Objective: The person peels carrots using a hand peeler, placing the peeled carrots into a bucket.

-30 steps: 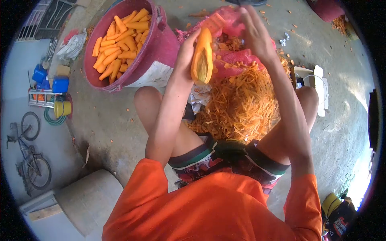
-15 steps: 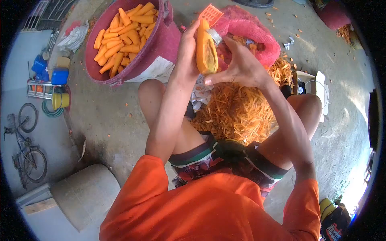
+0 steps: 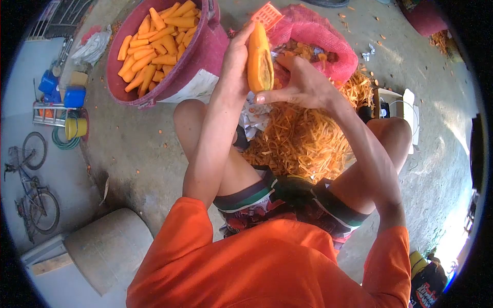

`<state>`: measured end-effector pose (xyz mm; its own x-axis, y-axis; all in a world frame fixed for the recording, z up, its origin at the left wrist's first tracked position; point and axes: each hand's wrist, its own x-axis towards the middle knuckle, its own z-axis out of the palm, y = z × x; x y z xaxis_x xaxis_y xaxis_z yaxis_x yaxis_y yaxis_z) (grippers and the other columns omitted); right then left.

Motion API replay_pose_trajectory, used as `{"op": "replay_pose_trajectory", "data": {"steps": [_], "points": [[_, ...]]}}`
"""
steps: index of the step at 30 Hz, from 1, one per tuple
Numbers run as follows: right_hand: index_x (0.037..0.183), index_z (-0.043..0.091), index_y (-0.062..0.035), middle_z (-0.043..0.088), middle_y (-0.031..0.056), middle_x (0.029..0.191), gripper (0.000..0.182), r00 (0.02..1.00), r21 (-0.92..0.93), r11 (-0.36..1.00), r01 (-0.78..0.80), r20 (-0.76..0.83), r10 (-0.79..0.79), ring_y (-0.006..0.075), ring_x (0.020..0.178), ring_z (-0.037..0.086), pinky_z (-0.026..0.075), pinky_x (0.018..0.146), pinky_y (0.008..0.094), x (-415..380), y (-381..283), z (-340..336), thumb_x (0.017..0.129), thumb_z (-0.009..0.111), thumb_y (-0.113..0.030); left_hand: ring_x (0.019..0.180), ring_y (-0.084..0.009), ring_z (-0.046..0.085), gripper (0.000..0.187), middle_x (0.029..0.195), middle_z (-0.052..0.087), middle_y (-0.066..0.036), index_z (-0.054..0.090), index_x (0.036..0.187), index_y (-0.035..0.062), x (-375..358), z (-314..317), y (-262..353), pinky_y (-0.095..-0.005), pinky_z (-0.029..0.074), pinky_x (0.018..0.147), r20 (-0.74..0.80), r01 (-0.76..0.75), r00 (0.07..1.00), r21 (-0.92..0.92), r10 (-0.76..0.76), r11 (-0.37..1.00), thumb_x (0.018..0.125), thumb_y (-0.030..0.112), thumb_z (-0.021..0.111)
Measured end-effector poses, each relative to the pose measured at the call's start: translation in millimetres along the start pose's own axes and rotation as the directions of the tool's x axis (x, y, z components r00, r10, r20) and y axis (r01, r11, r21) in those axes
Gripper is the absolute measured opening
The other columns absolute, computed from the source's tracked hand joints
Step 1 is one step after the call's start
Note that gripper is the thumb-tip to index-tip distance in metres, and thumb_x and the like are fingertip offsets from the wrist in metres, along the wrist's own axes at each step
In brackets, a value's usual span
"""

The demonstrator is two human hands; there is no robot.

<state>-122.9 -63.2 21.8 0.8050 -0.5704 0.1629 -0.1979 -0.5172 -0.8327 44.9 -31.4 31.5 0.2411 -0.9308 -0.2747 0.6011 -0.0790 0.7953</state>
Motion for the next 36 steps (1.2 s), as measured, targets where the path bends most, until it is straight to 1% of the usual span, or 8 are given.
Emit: {"op": "replay_pose_trajectory", "data": {"steps": [5,7,13,23,25,30,33,36], "points": [[0.088,0.063,0.0024,0.049,0.0111,0.063,0.062,0.999,0.147,0.988,0.047,0.003,-0.048,0.0205,0.06,0.048,0.041,0.057,0.0378,-2,2,8,0.074,0.085,-0.054,0.067,-0.0128,0.064,0.037,0.083,0.065,-0.004,0.061,0.116,0.0088,2,-6,0,-0.0272,0.055,0.057,0.066,0.024,0.998,-0.002,-0.024,1.0,0.099,0.041,0.06],[0.092,0.066,0.002,0.055,0.0155,0.064,0.062,0.996,-0.017,0.996,0.082,-0.017,-0.082,0.026,0.059,0.053,0.044,0.059,0.0406,-3,0,8,0.076,0.083,-0.056,0.066,-0.0129,0.064,0.036,0.082,0.065,-0.004,0.06,0.116,0.0091,4,-9,0,-0.0277,0.055,0.055,0.09,0.042,0.995,-0.011,-0.041,0.999,0.099,0.041,0.06],[0.094,0.069,-0.0012,0.062,0.0227,0.067,0.066,0.997,-0.181,0.982,0.052,-0.055,-0.063,0.0408,0.067,0.064,0.051,0.065,0.0479,-4,-4,10,0.077,0.076,-0.064,0.064,-0.0135,0.064,0.036,0.079,0.065,-0.004,0.06,0.116,0.0105,3,-8,2,-0.0281,0.055,0.054,0.051,0.053,0.997,-0.027,-0.052,0.998,0.099,0.042,0.06],[0.09,0.068,-0.0039,0.059,0.0191,0.062,0.057,0.988,-0.118,0.985,0.125,-0.077,-0.134,0.0404,0.061,0.062,0.05,0.059,0.0471,-5,3,23,0.084,0.071,-0.061,0.066,-0.0153,0.066,0.035,0.08,0.066,-0.006,0.06,0.111,0.0108,10,-17,2,-0.0286,0.056,0.059,0.051,0.029,0.998,-0.033,-0.027,0.999,0.098,0.043,0.062],[0.086,0.068,-0.0034,0.057,0.0188,0.059,0.056,0.967,-0.132,0.979,0.155,-0.182,-0.178,0.0407,0.058,0.06,0.048,0.057,0.0468,-5,0,26,0.085,0.07,-0.06,0.067,-0.0156,0.066,0.034,0.081,0.066,-0.006,0.061,0.111,0.0113,12,-19,2,-0.0292,0.056,0.06,0.065,0.043,0.997,-0.056,-0.04,0.997,0.098,0.043,0.061],[0.084,0.065,-0.0001,0.055,0.0201,0.06,0.058,0.988,-0.097,0.994,0.056,-0.137,-0.069,0.0408,0.058,0.058,0.046,0.056,0.0473,-8,-6,27,0.086,0.07,-0.058,0.073,-0.0162,0.067,0.032,0.085,0.067,-0.003,0.062,0.11,0.0121,18,-28,-4,-0.0317,0.057,0.066,-0.126,-0.143,0.983,-0.062,0.134,0.988,0.099,0.042,0.06],[0.083,0.064,0.0019,0.055,0.0212,0.061,0.058,0.991,-0.065,0.993,0.096,-0.091,-0.101,0.0401,0.059,0.057,0.045,0.058,0.0467,-8,-4,21,0.087,0.071,-0.056,0.073,-0.0161,0.067,0.032,0.085,0.068,-0.003,0.062,0.11,0.0119,21,-32,-5,-0.0326,0.058,0.066,-0.087,-0.019,0.996,-0.082,0.012,0.996,0.099,0.042,0.06],[0.084,0.064,0.0028,0.054,0.0215,0.062,0.057,0.989,-0.059,0.989,0.135,-0.054,-0.139,0.0392,0.059,0.056,0.045,0.059,0.0458,-9,-3,14,0.087,0.071,-0.054,0.073,-0.0161,0.067,0.033,0.085,0.068,-0.002,0.062,0.109,0.0117,31,-39,-16,-0.0328,0.057,0.066,-0.057,-0.042,0.998,-0.074,0.037,0.996,0.099,0.042,0.059]]}}
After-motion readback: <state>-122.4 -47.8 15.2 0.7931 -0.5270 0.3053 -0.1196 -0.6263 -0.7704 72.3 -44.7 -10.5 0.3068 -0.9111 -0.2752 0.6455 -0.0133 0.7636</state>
